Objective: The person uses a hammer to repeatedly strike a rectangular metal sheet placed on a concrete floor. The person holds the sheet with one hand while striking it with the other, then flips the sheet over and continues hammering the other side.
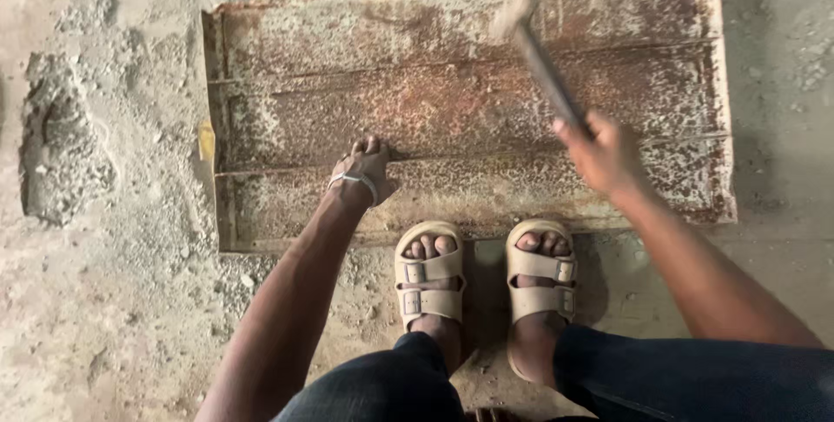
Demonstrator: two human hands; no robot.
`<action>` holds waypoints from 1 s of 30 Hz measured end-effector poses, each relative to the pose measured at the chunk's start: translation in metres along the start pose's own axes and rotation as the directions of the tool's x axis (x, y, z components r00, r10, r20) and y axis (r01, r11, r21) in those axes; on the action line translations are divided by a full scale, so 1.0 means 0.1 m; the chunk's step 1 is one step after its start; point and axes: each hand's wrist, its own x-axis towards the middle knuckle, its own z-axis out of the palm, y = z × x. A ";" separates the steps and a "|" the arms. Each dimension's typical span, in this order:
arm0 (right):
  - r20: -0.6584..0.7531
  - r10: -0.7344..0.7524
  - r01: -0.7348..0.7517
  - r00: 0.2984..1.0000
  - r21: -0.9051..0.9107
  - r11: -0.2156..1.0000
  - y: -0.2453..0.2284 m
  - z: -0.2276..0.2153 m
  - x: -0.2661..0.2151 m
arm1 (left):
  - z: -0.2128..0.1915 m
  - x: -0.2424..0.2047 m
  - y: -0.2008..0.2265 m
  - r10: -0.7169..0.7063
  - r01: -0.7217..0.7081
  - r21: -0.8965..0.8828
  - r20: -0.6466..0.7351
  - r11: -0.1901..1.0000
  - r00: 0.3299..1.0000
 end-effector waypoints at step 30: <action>-0.144 0.387 -0.302 0.911 0.408 0.862 1.59 0.22 -1.08 | 0.66 -0.27 -0.02 0.066 -0.113 -0.102 -0.385 0.988 0.921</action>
